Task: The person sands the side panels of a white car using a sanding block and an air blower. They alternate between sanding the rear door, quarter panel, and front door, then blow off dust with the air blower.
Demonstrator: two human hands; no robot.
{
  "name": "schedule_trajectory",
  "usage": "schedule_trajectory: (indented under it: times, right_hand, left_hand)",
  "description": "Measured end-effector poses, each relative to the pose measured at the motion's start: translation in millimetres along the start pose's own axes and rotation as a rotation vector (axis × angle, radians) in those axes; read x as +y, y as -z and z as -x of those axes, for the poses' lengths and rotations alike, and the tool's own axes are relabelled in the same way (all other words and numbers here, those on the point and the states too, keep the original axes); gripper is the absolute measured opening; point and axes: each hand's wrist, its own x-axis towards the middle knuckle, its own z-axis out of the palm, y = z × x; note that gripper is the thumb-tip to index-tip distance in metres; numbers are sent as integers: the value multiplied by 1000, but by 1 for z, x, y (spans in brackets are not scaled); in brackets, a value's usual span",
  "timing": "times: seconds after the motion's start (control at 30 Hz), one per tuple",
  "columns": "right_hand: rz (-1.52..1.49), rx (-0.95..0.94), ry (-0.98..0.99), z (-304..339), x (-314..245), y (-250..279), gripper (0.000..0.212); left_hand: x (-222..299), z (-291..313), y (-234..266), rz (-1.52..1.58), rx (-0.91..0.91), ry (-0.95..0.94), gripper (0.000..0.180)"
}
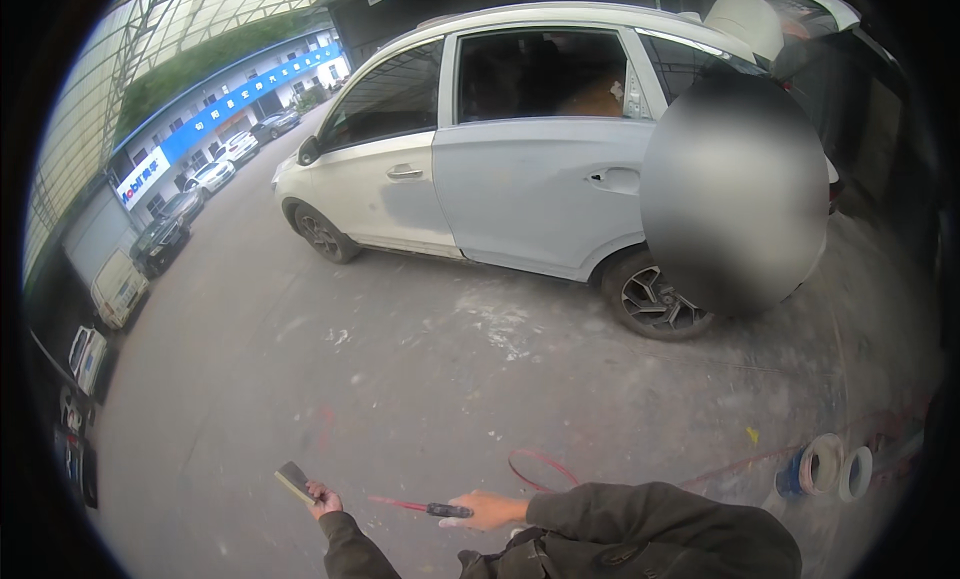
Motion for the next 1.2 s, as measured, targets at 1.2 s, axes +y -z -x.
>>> schedule_trajectory:
  times: [1.2]
  right_hand:
    - [46, 34, 257, 16, 18, -11, 49]
  left_hand:
    - [-28, 14, -115, -1935, 201, -1111, 31]
